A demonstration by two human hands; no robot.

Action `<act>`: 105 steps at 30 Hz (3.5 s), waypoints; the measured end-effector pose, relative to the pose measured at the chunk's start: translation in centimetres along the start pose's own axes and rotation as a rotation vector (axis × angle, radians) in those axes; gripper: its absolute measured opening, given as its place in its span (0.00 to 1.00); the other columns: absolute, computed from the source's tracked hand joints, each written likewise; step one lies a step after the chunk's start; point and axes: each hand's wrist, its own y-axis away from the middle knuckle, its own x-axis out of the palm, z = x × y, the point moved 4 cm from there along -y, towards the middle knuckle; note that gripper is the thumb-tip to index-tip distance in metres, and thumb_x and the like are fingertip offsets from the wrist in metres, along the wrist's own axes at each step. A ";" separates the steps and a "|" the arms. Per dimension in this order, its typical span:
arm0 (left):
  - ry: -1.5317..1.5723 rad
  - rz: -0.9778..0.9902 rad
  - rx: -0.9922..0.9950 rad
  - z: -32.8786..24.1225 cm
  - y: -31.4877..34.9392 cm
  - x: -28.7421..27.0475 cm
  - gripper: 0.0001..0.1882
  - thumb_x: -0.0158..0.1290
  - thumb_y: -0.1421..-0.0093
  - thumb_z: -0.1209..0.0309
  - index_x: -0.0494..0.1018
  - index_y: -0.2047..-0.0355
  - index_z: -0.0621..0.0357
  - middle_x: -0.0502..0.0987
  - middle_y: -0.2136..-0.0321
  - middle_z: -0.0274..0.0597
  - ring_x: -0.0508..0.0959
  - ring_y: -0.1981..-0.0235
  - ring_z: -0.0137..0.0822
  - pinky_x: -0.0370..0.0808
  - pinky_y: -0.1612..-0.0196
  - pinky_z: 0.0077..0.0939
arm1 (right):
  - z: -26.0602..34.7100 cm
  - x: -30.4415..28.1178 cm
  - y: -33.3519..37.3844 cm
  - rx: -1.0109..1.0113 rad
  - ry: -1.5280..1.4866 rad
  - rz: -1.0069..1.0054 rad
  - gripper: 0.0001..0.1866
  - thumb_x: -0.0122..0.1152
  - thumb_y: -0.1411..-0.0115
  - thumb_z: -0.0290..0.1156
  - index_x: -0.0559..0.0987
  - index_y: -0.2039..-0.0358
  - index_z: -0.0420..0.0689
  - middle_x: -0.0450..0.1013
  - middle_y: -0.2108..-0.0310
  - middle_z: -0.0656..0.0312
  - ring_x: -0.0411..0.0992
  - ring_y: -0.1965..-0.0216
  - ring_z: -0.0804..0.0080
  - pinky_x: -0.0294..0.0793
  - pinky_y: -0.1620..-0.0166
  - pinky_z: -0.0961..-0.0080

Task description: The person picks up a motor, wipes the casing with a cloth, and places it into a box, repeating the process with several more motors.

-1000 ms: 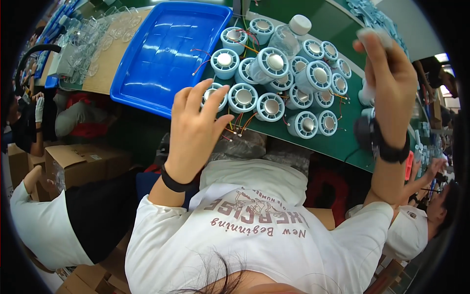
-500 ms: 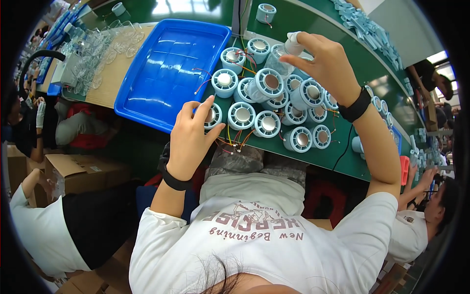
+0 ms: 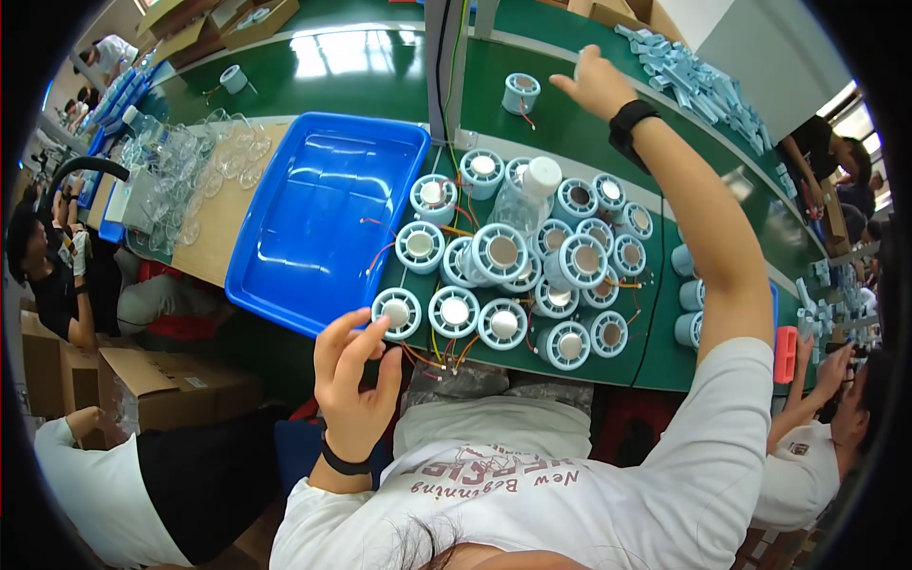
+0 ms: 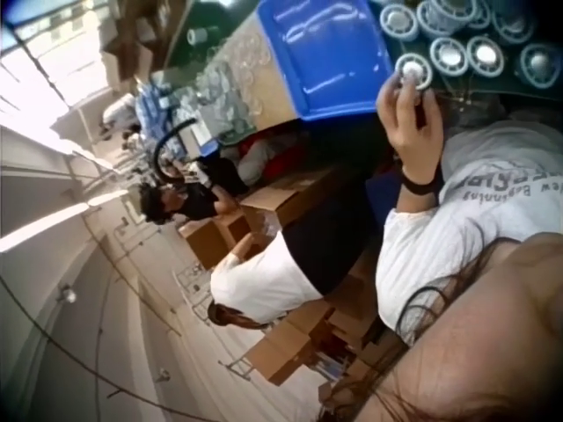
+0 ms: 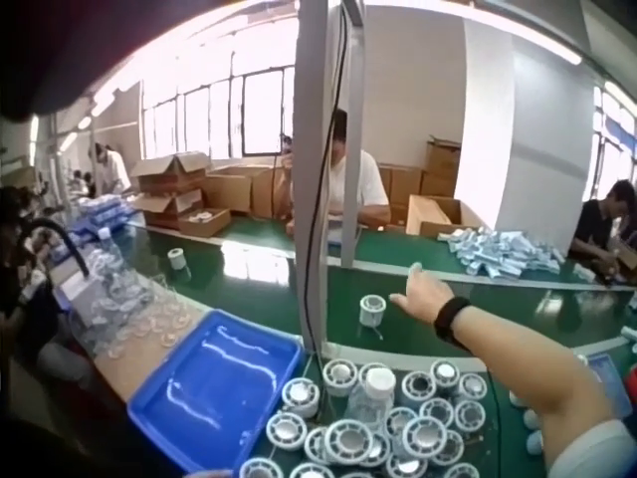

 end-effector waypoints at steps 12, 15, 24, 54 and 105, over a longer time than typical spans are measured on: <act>0.308 -0.110 -0.031 0.3 0.3 0.9 0.11 0.54 0.45 0.84 0.75 0.61 0.62 0.74 0.64 0.48 0.76 0.75 0.32 0.74 0.72 0.20 | 0.5 4.7 -2.5 -0.177 -0.125 0.357 0.39 0.66 0.53 0.57 0.72 0.48 0.42 0.77 0.58 0.46 0.76 0.58 0.52 0.75 0.53 0.65; 0.599 0.049 -0.064 -0.9 0.8 2.1 0.08 0.54 0.43 0.80 0.74 0.61 0.63 0.74 0.65 0.48 0.76 0.75 0.32 0.74 0.72 0.21 | -0.3 -2.2 0.5 -0.163 -0.261 0.139 0.39 0.66 0.54 0.59 0.75 0.50 0.40 0.77 0.59 0.47 0.76 0.59 0.52 0.75 0.53 0.65; 1.503 0.823 -0.409 -7.4 1.7 7.8 0.36 0.48 0.35 0.56 0.52 0.36 0.66 0.69 0.49 0.64 0.78 0.59 0.49 0.77 0.56 0.39 | 4.5 -20.9 20.9 -0.203 -0.596 0.222 0.34 0.64 0.48 0.58 0.76 0.54 0.40 0.78 0.69 0.54 0.77 0.69 0.64 0.75 0.66 0.74; 0.832 0.225 0.420 -9.4 2.8 10.8 0.37 0.67 0.58 0.85 0.65 0.47 0.55 0.63 0.49 0.53 0.73 0.51 0.47 0.78 0.55 0.36 | 5.3 -18.7 34.6 -0.045 -0.565 0.038 0.36 0.39 0.34 0.58 0.73 0.47 0.35 0.73 0.65 0.59 0.71 0.66 0.72 0.68 0.61 0.82; 1.373 0.583 -0.307 -4.1 2.8 6.8 0.21 0.57 0.40 0.73 0.64 0.49 0.66 0.71 0.50 0.48 0.72 0.49 0.36 0.69 0.47 0.27 | 17.8 -15.3 30.7 -0.483 -0.728 0.516 0.30 0.52 0.45 0.14 0.68 0.41 0.48 0.74 0.50 0.60 0.74 0.53 0.73 0.59 0.41 0.60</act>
